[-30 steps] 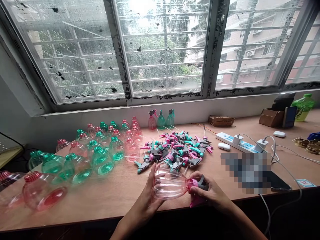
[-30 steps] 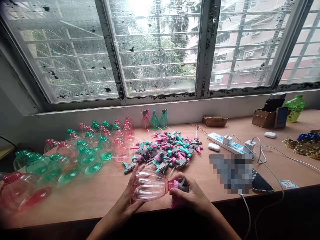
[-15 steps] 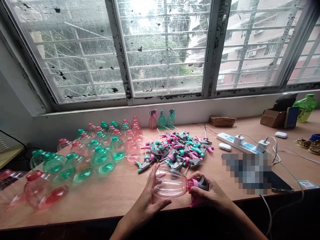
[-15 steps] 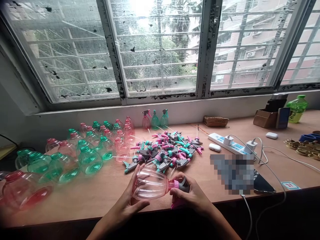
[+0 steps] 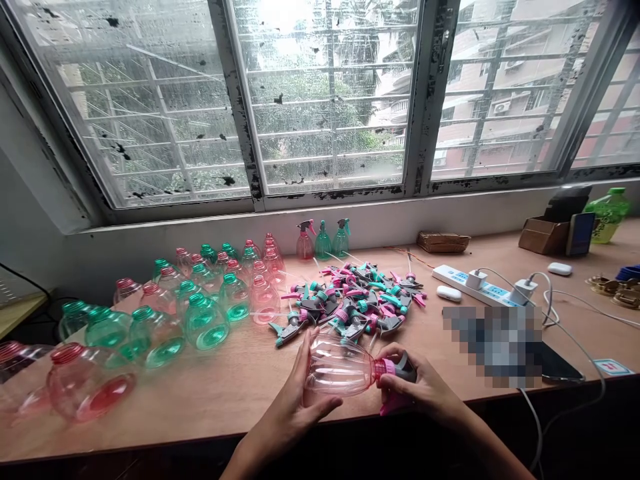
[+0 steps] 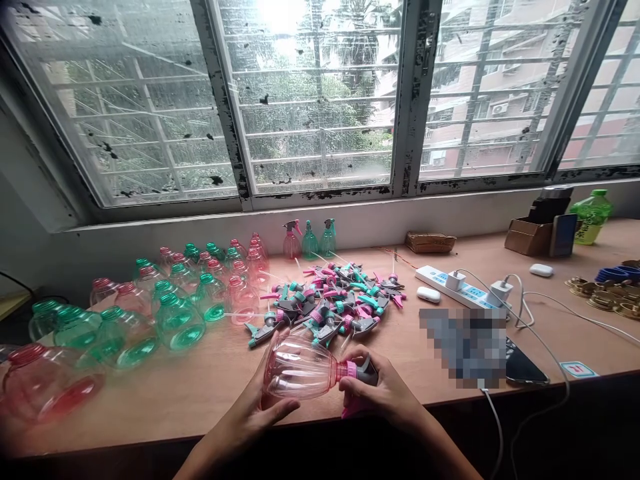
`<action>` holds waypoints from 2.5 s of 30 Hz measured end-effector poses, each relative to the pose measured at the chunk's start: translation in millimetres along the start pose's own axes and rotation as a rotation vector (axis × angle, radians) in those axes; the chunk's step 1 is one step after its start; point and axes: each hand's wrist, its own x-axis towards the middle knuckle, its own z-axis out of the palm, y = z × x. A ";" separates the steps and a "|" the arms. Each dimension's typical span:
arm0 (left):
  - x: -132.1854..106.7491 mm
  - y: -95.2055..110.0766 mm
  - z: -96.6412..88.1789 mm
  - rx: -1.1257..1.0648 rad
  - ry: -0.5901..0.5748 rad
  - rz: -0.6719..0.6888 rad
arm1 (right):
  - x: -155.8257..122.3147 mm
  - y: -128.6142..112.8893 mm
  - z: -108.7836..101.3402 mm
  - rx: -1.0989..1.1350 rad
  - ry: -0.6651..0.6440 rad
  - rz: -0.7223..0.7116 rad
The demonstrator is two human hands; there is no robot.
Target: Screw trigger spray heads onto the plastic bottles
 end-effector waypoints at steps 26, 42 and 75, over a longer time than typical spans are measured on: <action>-1.2 -12.5 -0.9 -0.074 -0.027 -0.027 | -1.4 0.4 -0.7 -0.014 -0.016 0.008; -0.2 -8.0 -0.1 -0.028 -0.005 -0.028 | -0.8 -0.8 0.6 0.013 -0.021 0.015; -2.1 -4.3 3.8 -0.033 0.021 0.045 | -1.7 -2.0 -0.3 -0.076 0.004 -0.003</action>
